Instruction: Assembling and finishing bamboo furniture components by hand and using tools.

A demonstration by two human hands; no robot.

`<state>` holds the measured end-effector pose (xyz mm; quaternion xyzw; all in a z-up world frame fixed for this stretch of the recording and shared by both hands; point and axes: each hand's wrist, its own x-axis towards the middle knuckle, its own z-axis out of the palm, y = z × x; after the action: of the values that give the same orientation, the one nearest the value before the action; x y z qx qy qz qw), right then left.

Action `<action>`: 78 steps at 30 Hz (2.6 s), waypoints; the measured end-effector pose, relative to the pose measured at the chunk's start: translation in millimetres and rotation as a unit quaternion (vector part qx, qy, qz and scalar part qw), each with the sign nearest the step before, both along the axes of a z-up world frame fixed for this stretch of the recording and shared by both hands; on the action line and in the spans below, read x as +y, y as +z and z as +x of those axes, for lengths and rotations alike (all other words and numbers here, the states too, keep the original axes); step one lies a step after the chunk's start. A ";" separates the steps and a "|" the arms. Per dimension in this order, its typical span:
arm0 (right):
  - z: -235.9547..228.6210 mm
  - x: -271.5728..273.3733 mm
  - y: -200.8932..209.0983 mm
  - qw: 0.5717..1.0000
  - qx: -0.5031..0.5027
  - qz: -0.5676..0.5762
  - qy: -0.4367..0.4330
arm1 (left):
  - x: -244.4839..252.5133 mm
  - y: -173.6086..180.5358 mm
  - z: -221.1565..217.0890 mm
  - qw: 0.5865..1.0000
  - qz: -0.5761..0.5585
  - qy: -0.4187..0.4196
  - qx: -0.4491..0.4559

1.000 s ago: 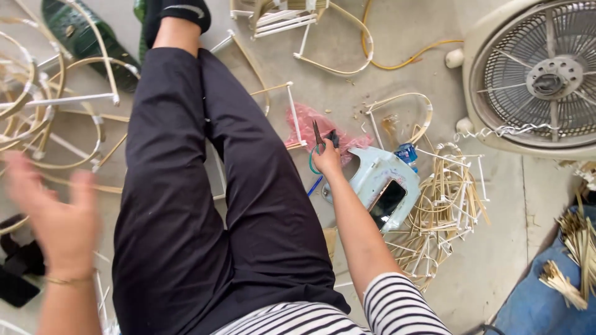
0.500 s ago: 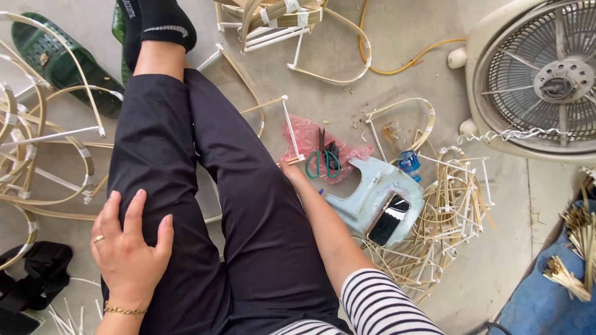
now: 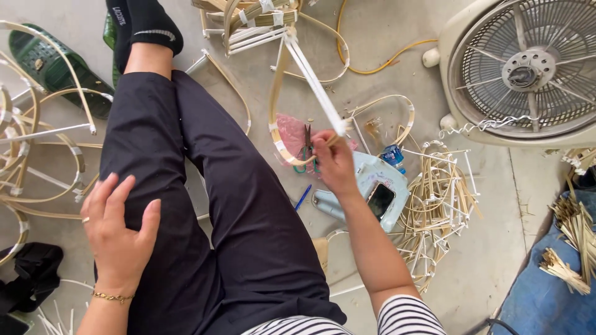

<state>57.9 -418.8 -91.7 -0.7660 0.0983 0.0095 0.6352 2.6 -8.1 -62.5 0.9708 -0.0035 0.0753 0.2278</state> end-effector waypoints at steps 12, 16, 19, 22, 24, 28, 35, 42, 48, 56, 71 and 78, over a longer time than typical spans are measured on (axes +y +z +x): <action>-44.5 47.8 116.6 0.938 0.020 0.237 0.250 | -42.4 130.4 16.9 0.964 -0.253 -0.053 -0.058; -52.7 64.1 100.1 0.877 0.098 0.384 0.272 | -33.6 122.0 -7.3 0.965 -0.257 -0.026 -0.043; -64.7 66.7 85.6 0.870 0.102 0.395 0.277 | -27.8 120.2 -15.8 0.964 -0.265 0.002 -0.004; -68.8 70.4 81.9 0.872 0.084 0.382 0.294 | -24.1 113.8 -19.0 0.953 -0.302 0.026 0.022; -69.8 71.7 83.4 0.877 0.082 0.369 0.297 | -22.1 104.2 -19.9 0.938 -0.342 0.041 0.040; -77.0 73.3 90.3 0.888 0.087 0.342 0.296 | -18.8 96.5 -19.8 0.897 -0.426 0.076 0.084; -91.2 95.4 145.6 0.874 0.063 0.296 0.381 | -12.8 79.8 -22.8 0.864 -0.489 0.060 0.100; -85.8 101.3 159.6 0.905 0.011 0.257 0.340 | -11.2 77.6 -21.0 0.855 -0.501 0.036 0.125; -80.8 103.4 175.4 0.938 -0.076 0.164 0.297 | -11.1 71.8 -22.5 0.862 -0.482 0.007 0.156; -75.7 92.6 158.1 0.936 -0.137 0.214 0.242 | -13.1 80.8 -23.8 0.871 -0.461 0.016 0.170; -33.9 64.2 84.8 0.953 -0.032 0.259 0.152 | 100.1 19.4 -32.0 0.702 -0.664 0.227 0.123; 5.1 36.1 -50.3 0.966 0.164 0.199 0.022 | 106.5 -30.4 -35.5 0.874 -0.377 0.269 0.148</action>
<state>63.0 -382.7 -142.0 -0.6140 0.1803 0.1688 0.7496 -32.9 98.4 -92.9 0.7746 0.3198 -0.0151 0.5455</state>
